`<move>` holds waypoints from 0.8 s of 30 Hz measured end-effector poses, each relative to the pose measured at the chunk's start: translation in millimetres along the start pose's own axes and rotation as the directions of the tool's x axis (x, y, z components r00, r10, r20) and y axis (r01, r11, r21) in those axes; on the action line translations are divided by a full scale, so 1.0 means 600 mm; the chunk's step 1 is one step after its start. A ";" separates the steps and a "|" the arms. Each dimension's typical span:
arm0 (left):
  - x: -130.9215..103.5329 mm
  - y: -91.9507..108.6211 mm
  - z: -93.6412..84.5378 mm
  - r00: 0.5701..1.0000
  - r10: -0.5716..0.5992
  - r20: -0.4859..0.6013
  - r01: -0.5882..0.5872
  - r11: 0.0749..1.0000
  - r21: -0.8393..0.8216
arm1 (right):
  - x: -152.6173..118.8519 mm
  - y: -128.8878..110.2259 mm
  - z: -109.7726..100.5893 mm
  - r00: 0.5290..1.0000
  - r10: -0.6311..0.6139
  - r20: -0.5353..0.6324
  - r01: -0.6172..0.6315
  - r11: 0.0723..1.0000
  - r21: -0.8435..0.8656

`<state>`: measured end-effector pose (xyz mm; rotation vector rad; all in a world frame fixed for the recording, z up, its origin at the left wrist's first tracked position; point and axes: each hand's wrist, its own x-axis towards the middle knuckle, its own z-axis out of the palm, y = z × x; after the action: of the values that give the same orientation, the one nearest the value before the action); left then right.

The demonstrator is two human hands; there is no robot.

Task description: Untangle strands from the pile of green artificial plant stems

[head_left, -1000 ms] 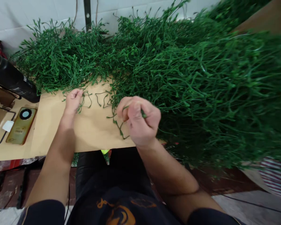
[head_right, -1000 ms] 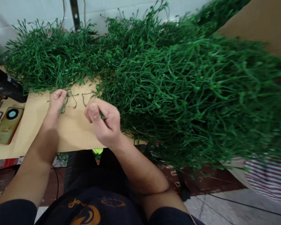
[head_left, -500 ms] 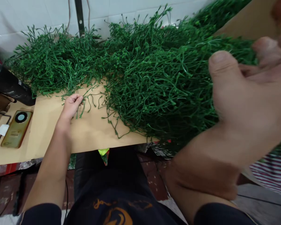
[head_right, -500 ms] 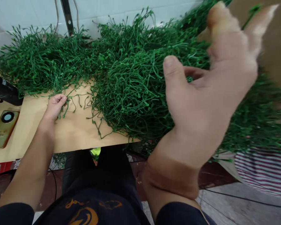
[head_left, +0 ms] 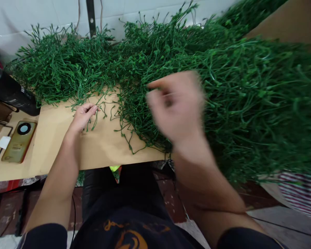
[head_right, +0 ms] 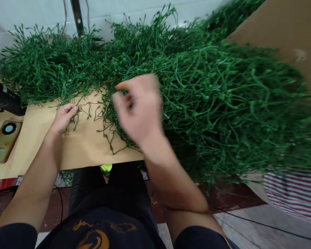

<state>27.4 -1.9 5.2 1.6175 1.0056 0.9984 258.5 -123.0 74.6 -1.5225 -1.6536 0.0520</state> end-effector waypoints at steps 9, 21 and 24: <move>-0.005 0.000 0.001 0.998 -0.027 0.048 0.032 0.994 -0.106 | 0.014 -0.041 0.186 0.879 0.086 0.469 -0.187 0.967 0.174; 0.003 -0.009 0.002 0.995 0.086 0.052 -0.085 0.996 -0.023 | -0.014 -0.043 0.173 0.919 0.040 0.393 -0.209 0.893 0.398; 0.005 -0.014 0.006 0.991 0.103 0.081 -0.105 0.994 0.025 | -0.028 -0.041 0.165 0.923 0.001 0.384 -0.186 0.875 0.447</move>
<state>30.7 1.6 -3.3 1.7351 0.8939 0.9843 177.8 -93.4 16.9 -1.2522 -1.6853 0.7961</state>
